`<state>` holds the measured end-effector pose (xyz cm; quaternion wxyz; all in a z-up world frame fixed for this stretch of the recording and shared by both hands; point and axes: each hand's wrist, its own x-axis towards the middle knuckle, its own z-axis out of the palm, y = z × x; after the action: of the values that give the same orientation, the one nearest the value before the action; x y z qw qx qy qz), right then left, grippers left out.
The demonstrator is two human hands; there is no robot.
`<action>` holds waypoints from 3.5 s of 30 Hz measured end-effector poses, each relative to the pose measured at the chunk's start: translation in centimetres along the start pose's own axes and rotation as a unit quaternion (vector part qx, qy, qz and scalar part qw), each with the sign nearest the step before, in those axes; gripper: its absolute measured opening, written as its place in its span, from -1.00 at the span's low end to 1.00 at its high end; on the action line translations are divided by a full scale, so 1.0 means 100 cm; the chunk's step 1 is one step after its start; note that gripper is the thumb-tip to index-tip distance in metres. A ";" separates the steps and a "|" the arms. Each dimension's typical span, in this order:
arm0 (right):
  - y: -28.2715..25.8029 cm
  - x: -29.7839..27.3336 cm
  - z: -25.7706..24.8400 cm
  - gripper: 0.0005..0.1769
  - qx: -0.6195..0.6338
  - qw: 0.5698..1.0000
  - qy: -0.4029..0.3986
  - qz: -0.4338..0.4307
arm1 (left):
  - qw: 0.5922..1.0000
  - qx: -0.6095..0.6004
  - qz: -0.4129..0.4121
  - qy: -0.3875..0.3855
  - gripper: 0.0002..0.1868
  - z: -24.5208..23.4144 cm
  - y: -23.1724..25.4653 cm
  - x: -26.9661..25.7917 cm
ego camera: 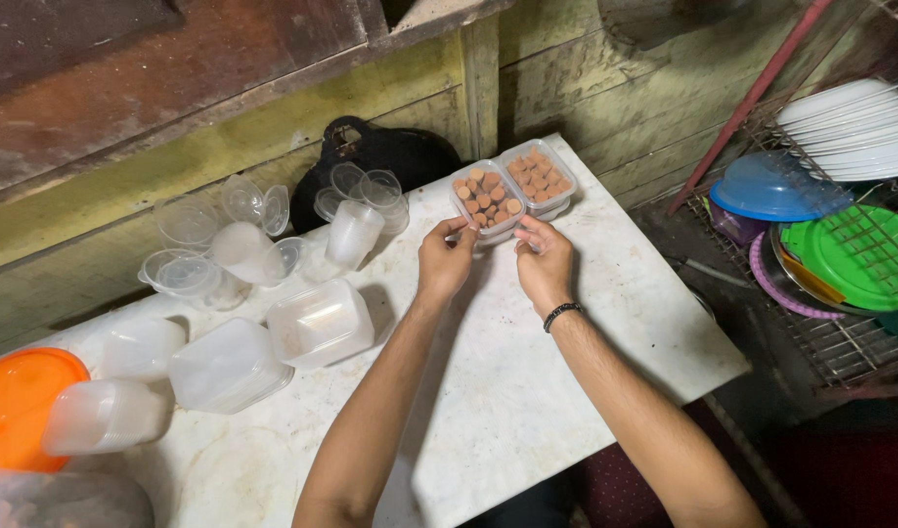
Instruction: The person takes incense cones from a large tub and places them into small plastic containers, then presses the lids closed.
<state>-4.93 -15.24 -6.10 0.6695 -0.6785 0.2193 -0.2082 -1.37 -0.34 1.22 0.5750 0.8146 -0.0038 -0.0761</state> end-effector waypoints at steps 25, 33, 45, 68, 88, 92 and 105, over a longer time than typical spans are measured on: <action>-0.020 -0.026 -0.010 -0.40 0.005 1.000 -0.011 -0.026 | 0.999 -0.028 0.004 0.020 -0.53 -0.005 0.007 -0.027; -0.043 -0.091 -0.005 -0.51 0.065 0.997 -0.027 -0.021 | 0.986 -0.098 0.132 -0.033 -0.58 -0.054 -0.003 -0.122; -0.126 -0.199 0.100 -0.83 -0.219 0.813 -0.287 -0.457 | 0.947 0.036 0.266 0.178 -0.68 -0.224 -0.056 -0.200; -0.140 -0.181 0.132 -0.93 -0.388 0.730 -0.367 -0.426 | 0.927 0.285 0.242 0.018 0.08 -0.260 -0.038 -0.133; -0.130 -0.183 0.132 -0.95 -0.354 0.708 -0.345 -0.505 | 0.951 0.224 0.212 0.013 0.28 -0.263 -0.033 -0.133; -0.150 -0.187 0.132 -0.94 -0.346 0.675 -0.303 -0.577 | 0.952 0.226 0.208 0.021 0.30 -0.263 -0.038 -0.130; -0.117 -0.277 0.057 -0.90 -0.272 0.680 -0.336 -0.592 | 0.938 0.177 0.278 0.110 -0.16 -0.283 -0.059 -0.226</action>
<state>-24.07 5.51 5.85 0.2212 -0.8437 -0.4203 -0.2502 -20.58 30.27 7.69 0.4164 0.8730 -0.1805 0.1787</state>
